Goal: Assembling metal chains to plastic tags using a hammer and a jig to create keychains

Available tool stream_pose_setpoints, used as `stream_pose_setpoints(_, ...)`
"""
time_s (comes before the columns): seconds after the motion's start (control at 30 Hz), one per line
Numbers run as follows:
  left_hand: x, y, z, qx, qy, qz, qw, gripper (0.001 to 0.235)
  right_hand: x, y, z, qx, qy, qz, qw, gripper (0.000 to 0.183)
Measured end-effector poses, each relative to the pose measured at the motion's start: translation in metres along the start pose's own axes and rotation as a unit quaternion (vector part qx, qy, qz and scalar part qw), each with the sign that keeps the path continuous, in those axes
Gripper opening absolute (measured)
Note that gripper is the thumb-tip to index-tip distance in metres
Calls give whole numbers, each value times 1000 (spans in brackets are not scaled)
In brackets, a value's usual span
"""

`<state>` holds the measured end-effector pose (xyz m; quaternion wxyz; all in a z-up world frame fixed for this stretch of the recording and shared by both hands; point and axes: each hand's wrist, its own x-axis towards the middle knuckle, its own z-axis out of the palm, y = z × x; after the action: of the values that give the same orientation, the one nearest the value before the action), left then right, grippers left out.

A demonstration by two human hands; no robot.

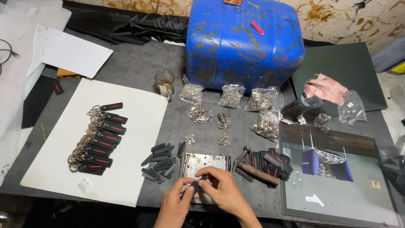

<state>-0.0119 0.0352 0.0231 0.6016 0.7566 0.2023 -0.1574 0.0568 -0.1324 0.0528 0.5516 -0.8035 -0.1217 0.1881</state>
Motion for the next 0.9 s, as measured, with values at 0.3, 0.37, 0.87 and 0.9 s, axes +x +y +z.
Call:
stream_pose_setpoints(0.3, -1, 7, -3, 6, -1, -18, 1000, 25, 1, -1, -1, -4, -1, 9, 1000, 16)
stream_pose_setpoints(0.37, -1, 8, -3, 7, -5, -26, 1000, 25, 2, 0, -1, -5, -2, 10, 1000, 15)
stream_pose_setpoints(0.87, 3, 1, -1, 3, 20, -38, 999, 21, 8, 27, 0, 20, 104, 42, 993, 16)
stream_pose_setpoints(0.9, 4, 2, -1, 1, 32, -47, 998, 21, 9, 35, -2, 21, 158, 34, 987, 17)
